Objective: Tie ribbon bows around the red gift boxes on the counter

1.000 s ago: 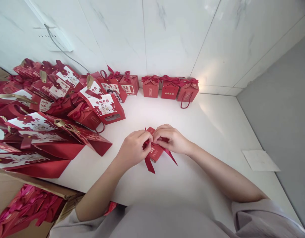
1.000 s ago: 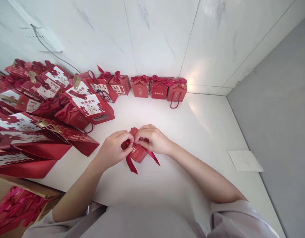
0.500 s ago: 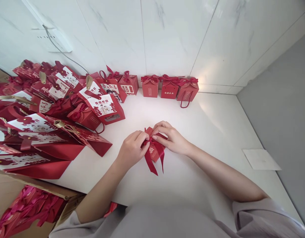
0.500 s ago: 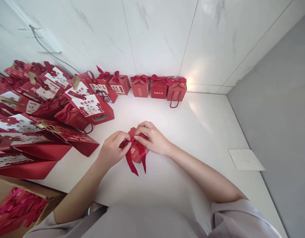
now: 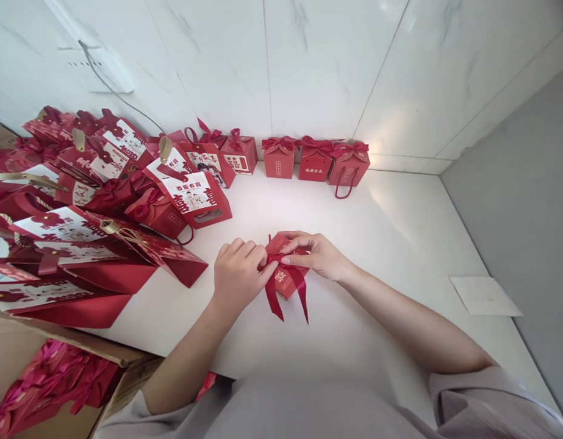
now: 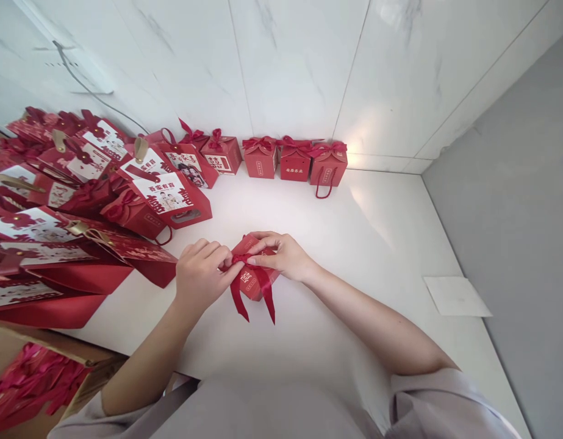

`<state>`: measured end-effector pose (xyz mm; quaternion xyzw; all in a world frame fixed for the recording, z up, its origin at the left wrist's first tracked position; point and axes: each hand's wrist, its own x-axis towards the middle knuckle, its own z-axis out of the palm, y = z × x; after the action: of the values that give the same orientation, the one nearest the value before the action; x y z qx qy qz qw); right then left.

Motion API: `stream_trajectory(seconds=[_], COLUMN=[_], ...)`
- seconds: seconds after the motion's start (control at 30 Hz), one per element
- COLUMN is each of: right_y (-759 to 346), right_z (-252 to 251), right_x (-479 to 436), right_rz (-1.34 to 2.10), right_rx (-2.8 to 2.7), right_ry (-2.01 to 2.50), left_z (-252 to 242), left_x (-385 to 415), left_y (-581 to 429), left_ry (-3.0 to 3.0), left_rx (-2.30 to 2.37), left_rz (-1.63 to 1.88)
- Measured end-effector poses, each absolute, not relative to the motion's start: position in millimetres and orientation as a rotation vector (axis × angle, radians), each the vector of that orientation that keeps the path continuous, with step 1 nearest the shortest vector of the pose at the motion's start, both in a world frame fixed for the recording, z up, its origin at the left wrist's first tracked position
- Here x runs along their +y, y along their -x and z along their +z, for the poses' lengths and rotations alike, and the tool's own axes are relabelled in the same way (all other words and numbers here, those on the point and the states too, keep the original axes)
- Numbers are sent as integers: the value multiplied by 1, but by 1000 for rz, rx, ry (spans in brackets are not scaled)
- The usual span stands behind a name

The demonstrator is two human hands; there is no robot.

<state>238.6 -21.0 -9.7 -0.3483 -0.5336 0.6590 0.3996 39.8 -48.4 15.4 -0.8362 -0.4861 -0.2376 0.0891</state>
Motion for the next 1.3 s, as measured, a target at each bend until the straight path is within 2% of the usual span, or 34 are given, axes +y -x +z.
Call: stream_trajectory(seconds=[0.23, 0.4, 0.8, 1.03, 1.23, 1.3], right_y=[-239, -242, -247, -247, -257, -262], right_z=[-6, -4, 6, 8, 9, 10], right_x=[-21, -21, -26, -31, -31, -29], right_rz=[1751, 1717, 1631, 1372, 946, 928], right_rx=[-1227, -1355, -1458, -1547, -1633, -1664], right_ry=[878, 922, 1015, 1157, 1253, 1267], left_z=[32, 33, 23, 14, 12, 14], left_x=[-48, -48, -57, -67, -67, -65], left_y=[-41, -41, -29, -29, -22, -18], left_ry=[2836, 2822, 2831, 2697, 2380, 2340], left_rx=[-1804, -2082, -1905, -1857, -1835, -1864], left_rz=[-750, -971, -1004, -982, -952, -933])
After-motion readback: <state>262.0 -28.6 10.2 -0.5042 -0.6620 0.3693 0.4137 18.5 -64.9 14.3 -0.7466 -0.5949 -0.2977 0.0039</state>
